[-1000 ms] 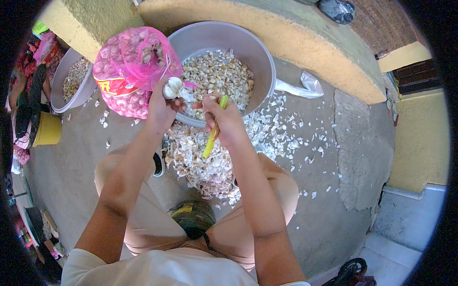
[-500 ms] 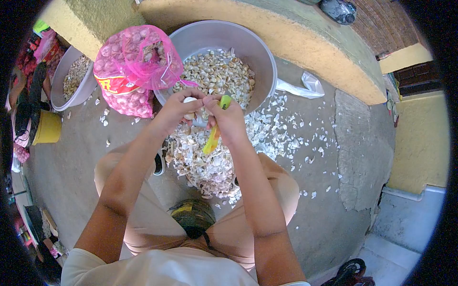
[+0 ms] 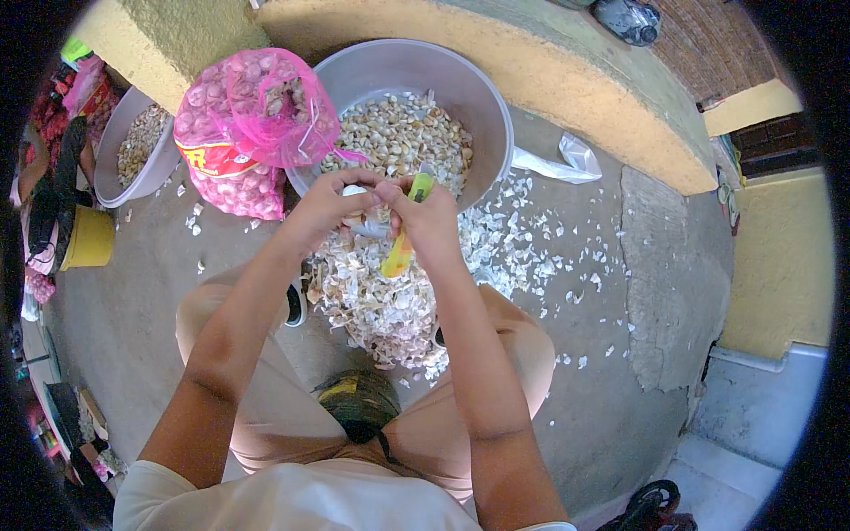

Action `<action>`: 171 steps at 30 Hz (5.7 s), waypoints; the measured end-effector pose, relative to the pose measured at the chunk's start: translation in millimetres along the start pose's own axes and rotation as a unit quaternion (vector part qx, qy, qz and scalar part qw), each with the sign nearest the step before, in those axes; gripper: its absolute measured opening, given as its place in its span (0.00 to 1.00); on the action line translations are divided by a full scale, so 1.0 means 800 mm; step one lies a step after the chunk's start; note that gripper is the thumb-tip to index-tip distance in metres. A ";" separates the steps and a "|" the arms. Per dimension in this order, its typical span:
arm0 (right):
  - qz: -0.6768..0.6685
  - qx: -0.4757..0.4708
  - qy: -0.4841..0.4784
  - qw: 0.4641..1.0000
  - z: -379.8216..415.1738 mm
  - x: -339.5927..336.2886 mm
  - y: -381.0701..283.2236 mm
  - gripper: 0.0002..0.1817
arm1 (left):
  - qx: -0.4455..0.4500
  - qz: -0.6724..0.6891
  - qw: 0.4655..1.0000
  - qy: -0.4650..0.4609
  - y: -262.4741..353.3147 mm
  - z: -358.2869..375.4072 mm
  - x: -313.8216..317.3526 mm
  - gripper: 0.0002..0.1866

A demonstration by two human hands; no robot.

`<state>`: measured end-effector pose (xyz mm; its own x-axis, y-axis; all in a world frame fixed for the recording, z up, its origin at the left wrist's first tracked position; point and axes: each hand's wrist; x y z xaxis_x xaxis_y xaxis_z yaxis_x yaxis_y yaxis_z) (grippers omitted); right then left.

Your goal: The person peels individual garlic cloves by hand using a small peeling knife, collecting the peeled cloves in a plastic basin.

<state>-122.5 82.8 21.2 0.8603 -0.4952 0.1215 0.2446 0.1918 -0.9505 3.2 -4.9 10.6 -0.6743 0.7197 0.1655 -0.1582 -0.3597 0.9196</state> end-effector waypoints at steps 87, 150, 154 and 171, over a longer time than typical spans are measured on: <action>0.038 -0.001 -0.071 0.997 0.004 -0.001 -0.006 0.12 | 0.136 -0.021 0.986 0.096 -0.003 -0.009 -0.005 0.10; 0.310 0.151 -0.219 0.913 -0.001 0.000 0.012 0.13 | 0.083 -0.184 0.972 0.121 0.013 -0.002 -0.022 0.11; 0.130 0.044 0.003 0.991 -0.019 -0.008 0.032 0.15 | 0.017 -0.296 0.954 -0.045 0.007 0.004 -0.027 0.13; -0.168 0.078 -0.078 0.980 -0.014 -0.007 0.017 0.19 | 0.150 -0.329 0.928 0.087 0.003 0.006 -0.002 0.13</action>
<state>-128.5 78.9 4.2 0.7738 -0.4195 0.4745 0.5812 0.1724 -0.7953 7.3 -4.1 14.6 -0.6134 0.6089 -0.5030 -0.3871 0.3233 0.8635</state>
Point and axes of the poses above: each hand's wrist, its own z-axis away from the middle knuckle, its own x-axis out of the palm, y = z × x, and after that the axes turned 1 degree about y, right-handed
